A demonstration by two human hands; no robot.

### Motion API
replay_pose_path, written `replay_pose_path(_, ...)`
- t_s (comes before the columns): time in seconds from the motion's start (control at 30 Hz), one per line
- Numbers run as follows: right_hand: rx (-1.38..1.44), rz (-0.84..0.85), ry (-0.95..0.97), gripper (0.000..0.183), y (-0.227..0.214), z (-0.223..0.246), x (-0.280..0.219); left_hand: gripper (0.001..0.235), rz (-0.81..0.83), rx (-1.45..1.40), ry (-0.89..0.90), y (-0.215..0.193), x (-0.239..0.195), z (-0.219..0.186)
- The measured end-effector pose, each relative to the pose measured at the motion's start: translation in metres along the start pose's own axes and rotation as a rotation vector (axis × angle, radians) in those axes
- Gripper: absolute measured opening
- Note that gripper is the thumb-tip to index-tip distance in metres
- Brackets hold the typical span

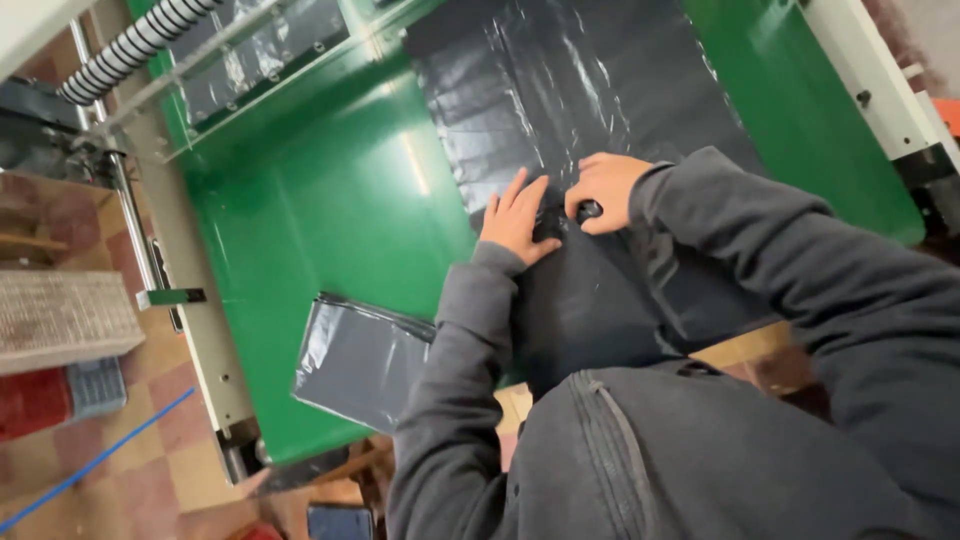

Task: Folding plastic bags coming off a production line and placing them into a collection basket.

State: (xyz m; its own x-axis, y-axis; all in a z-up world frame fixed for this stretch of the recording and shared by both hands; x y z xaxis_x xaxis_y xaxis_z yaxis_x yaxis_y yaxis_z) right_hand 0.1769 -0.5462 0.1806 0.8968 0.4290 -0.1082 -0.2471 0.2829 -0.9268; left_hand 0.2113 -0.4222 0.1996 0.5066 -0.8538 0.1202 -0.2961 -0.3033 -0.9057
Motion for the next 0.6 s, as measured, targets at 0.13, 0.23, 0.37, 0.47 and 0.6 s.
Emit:
replay_pose_path(0.13,0.217,0.097,0.005,0.061,-0.032,0.013,-0.032,0.069,0.158,0.024,0.022,0.026,0.008,0.005)
replay_pose_path(0.23,0.334,0.144,0.042,0.085,-0.032,-0.014,-0.051,0.04,0.312,-0.041,-0.002,0.026,-0.006,0.015)
replay_pose_path(0.37,0.053,0.301,0.205,0.044,-0.042,-0.092,-0.072,0.027,0.187,-0.193,-0.032,-0.055,0.01,0.019)
replay_pose_path(0.47,0.022,0.061,0.262,0.04,-0.105,-0.137,-0.06,0.03,0.198,-0.409,-0.243,-0.074,0.031,0.085)
replay_pose_path(0.6,-0.019,-0.195,0.291,0.042,-0.163,-0.203,-0.005,0.035,0.171,-0.77,-0.507,0.001,0.051,0.233)
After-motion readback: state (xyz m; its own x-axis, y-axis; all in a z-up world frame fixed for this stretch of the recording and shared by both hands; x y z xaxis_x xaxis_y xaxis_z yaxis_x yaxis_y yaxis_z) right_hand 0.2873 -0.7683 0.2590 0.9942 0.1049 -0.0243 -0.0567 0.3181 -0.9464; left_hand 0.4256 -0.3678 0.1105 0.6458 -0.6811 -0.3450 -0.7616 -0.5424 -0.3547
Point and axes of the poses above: each hand's wrist, its own x-axis towards the middle knuckle, its own y-axis out of the palm, z = x × y, the point moved 9 cm from there along x, towards the middle knuckle, and after that the axes turned 2 degrees about -y, right-handed, at the moved point
